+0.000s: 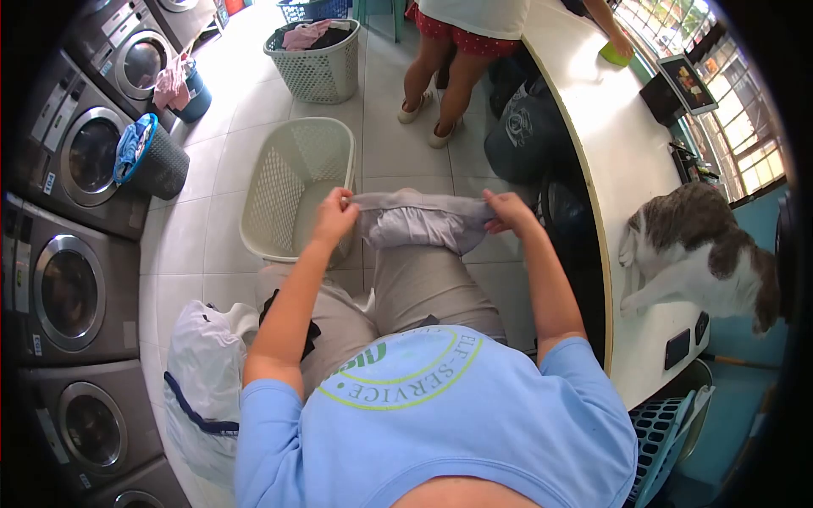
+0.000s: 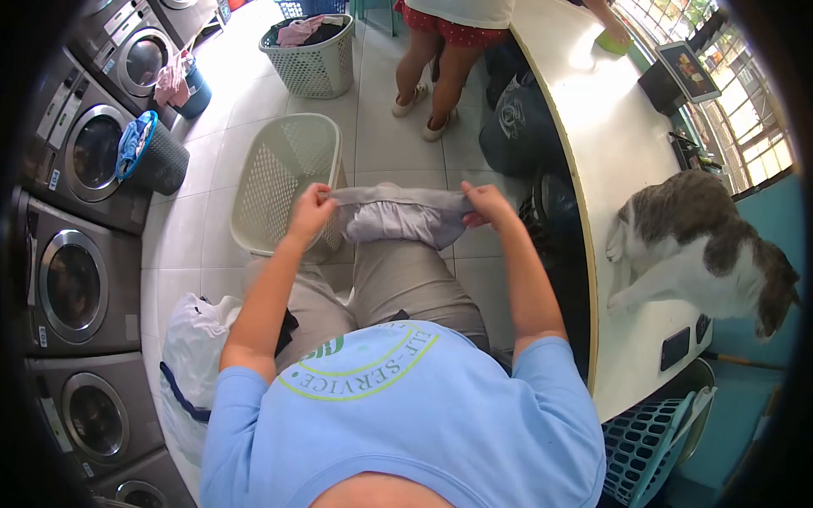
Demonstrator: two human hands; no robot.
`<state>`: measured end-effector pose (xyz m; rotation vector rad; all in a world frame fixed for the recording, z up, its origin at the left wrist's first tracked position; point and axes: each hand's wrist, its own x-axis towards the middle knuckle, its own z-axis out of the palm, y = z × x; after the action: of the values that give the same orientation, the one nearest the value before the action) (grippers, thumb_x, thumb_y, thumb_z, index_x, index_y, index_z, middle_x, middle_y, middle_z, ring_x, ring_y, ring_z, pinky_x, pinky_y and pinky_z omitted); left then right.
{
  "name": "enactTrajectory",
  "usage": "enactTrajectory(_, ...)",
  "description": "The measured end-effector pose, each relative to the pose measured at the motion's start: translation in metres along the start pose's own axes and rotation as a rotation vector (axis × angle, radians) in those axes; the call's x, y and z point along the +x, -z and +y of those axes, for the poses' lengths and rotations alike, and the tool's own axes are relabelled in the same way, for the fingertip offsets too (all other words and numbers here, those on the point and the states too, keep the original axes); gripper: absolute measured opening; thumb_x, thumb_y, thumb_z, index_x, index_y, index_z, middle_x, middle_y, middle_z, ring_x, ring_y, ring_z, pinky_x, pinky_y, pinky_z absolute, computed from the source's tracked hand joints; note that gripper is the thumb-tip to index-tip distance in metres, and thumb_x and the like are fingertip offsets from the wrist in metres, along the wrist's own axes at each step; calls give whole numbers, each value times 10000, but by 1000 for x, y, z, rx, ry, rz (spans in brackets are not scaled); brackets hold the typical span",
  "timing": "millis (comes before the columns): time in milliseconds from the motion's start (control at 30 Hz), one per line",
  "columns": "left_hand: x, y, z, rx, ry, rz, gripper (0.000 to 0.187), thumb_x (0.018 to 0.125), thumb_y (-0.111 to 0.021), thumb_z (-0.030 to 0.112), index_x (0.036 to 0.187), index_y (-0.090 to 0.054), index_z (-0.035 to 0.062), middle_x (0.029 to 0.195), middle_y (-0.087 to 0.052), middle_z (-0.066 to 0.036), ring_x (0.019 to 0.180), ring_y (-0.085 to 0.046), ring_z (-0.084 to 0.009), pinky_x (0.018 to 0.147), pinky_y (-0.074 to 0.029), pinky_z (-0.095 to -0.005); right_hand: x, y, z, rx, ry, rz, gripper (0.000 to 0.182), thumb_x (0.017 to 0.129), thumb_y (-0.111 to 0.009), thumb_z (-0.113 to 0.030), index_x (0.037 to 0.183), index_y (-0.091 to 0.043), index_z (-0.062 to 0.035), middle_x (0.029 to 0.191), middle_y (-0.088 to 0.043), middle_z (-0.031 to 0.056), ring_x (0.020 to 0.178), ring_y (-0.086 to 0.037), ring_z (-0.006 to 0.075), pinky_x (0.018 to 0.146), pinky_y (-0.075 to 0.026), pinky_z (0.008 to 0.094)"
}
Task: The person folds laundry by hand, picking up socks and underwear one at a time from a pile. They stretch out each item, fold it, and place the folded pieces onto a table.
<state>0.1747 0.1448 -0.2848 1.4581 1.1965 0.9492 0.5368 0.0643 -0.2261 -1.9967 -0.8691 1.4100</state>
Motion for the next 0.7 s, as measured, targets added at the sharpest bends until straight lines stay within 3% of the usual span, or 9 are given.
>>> enactTrajectory(33, -4, -13, 5, 267, -32, 24, 155, 789, -618, 129, 873, -594, 1, 780, -629, -102, 701, -597, -192, 635, -470, -306, -2, -12, -8, -297, -8, -9, 610, 882, -509, -499, 1145, -528, 51, 971, -609, 192, 791, -650, 290, 624, -554, 372)
enactTrajectory(67, -8, -26, 9, 533, -60, 49, 224, 791, -651, 201, 881, -619, -2, 800, -653, -155, 747, -628, -274, 676, -484, -365, -12, -31, -6, -586, 176, 144, 645, 886, -473, -529, 1178, -504, 45, 1230, -482, 266, 987, -585, 371, 737, -536, 420)
enactTrajectory(133, -12, -50, 24, 594, 151, -78, 400, 760, -678, 371, 881, -647, -9, 893, -650, -218, 865, -622, -368, 755, -479, -435, 7, -64, 25, -744, 475, 6, 707, 891, -458, -525, 1302, -391, 46, 1394, -281, 300, 1211, -415, 416, 952, -418, 457)
enactTrajectory(200, -16, -74, 26, 684, 170, -76, 370, 779, -676, 348, 866, -651, -11, 816, -648, -197, 796, -629, -301, 714, -486, -389, -14, -104, 47, -588, 536, -171, 772, 898, -456, -500, 1395, -225, 43, 1424, -205, 315, 1322, -255, 420, 1085, -232, 455)
enactTrajectory(267, -17, -79, 26, 776, 190, -79, 342, 797, -673, 325, 850, -655, -13, 739, -647, -177, 727, -636, -234, 673, -493, -342, -41, -126, 59, -658, 546, -75, 807, 901, -446, -502, 1410, -140, 45, 1434, -167, 321, 1343, -196, 421, 1099, -197, 440)
enactTrajectory(367, -8, -77, 42, 462, 204, -199, 379, 783, -691, 345, 840, -652, -28, 730, -643, -134, 727, -624, -180, 665, -489, -308, -30, -127, 69, -675, 570, 7, 863, 903, -422, -532, 1424, -47, 46, 1443, -113, 336, 1359, -144, 430, 1107, -168, 445)
enactTrajectory(467, -17, -84, 57, 369, 187, -322, 320, 829, -649, 285, 906, -645, -26, 807, -645, -84, 767, -608, -130, 687, -484, -271, -13, -116, 68, -207, 468, -6, 907, 887, -426, -581, 1424, -45, 43, 1461, -126, 297, 1366, -166, 391, 1107, -164, 446)
enactTrajectory(533, -25, -90, 68, -420, 237, -371, 180, 858, -587, 188, 920, -606, 20, 918, -641, -77, 817, -620, -176, 735, -490, -310, -21, -105, 54, 457, 186, -183, 865, 878, -450, -590, 1402, -177, 42, 1422, -282, 240, 1348, -250, 312, 1102, -192, 425)
enactTrajectory(700, -49, -76, 124, -926, 422, -422, 252, 891, -530, 123, 1121, -536, 20, 1005, -612, -61, 850, -588, -105, 744, -482, -266, -57, -99, 9, 855, 335, -447, 663, 877, -542, -480, 1300, -375, 3, 1260, -486, 125, 1213, -433, 197, 1033, -332, 382)
